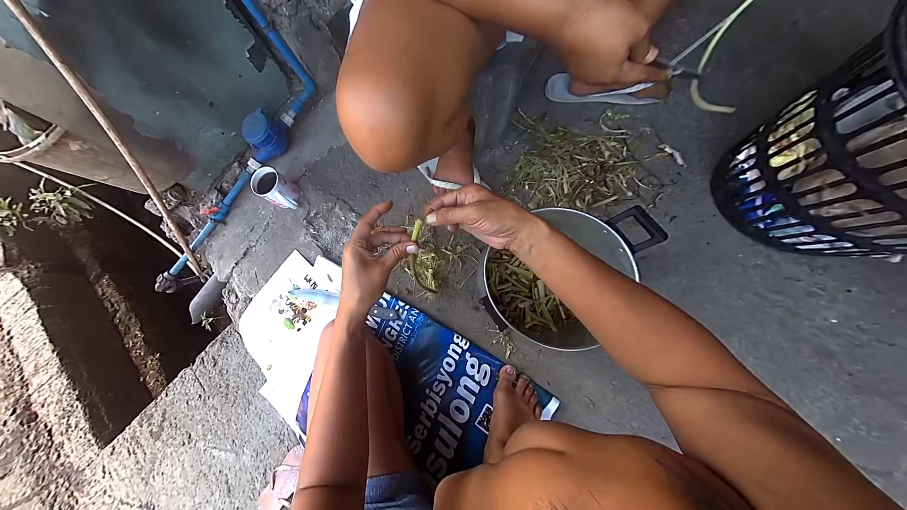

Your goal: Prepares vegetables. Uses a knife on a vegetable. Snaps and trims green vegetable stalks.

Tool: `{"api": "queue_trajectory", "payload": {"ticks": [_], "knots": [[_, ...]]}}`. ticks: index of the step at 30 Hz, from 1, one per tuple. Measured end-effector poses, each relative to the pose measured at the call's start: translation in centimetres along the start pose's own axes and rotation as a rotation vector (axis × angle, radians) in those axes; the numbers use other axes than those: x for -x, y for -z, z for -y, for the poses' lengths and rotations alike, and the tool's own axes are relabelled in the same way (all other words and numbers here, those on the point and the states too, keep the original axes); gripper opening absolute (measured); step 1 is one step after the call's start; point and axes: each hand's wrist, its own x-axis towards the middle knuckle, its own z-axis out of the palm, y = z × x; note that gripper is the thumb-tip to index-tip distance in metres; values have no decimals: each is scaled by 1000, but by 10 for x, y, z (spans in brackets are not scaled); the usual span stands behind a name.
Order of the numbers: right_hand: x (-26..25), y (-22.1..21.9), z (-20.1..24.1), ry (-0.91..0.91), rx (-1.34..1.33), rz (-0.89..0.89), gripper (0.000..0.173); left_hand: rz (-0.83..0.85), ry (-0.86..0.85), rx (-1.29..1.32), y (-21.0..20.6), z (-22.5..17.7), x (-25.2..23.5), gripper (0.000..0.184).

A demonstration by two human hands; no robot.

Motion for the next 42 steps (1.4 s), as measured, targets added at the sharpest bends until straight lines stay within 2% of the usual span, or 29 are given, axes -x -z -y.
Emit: {"api": "queue_trajectory", "payload": {"ticks": [2, 5, 6, 9, 12, 14, 16, 19, 21, 22, 23, 24, 26, 28, 31, 33, 34, 37, 42], "knots": [[-1, 6, -3, -21, 39, -64, 11, -52, -4, -37, 4, 3, 0, 58], [-2, 11, -7, -54, 186, -149, 7, -140, -28, -90, 9, 8, 1, 20], [-4, 13, -12, -45, 258, -172, 7, -169, -20, -88, 10, 9, 2, 15], [-12, 21, -30, -42, 543, -201, 12, -225, 3, -39, 14, 8, 4, 14], [-19, 28, -42, -146, 869, -75, 23, -233, 12, -38, 18, 8, 7, 14], [-22, 29, -49, -167, 996, -30, 24, -231, 15, -53, 20, 8, 8, 14], [-24, 29, -57, -105, 1116, -64, 17, -234, 21, -70, 19, 9, 9, 13], [-25, 25, -59, -93, 1214, -111, 23, -240, 50, -81, 18, 12, 10, 15], [-23, 24, -57, -120, 1172, -75, 16, -232, 67, -84, 16, 13, 10, 16], [-22, 24, -53, -165, 1137, -31, 40, -227, 69, -87, 15, 13, 10, 16], [-22, 24, -50, -224, 1103, 17, 54, -222, 69, -92, 14, 13, 10, 16], [-23, 24, -50, -234, 1067, 38, 52, -214, 69, -98, 13, 14, 10, 15], [-22, 27, -52, -143, 962, -10, 26, -204, 68, -108, 11, 16, 9, 15], [-19, 26, -45, -52, 776, -83, 37, -185, 45, -124, 8, 18, 9, 15], [-6, 15, -17, 22, 487, -98, 25, -149, -12, -216, 4, 20, 8, 14], [-1, 10, -5, 77, 501, -53, 22, -139, -15, -277, 0, 18, 8, 15], [0, 9, -1, 103, 564, -31, 25, -140, -11, -297, -3, 17, 7, 15], [3, 5, 4, 74, 627, -27, 51, -144, -13, -312, -7, 16, 6, 15], [7, -1, 10, -15, 519, -47, 65, -120, 3, -282, -12, 16, 6, 17]]}}
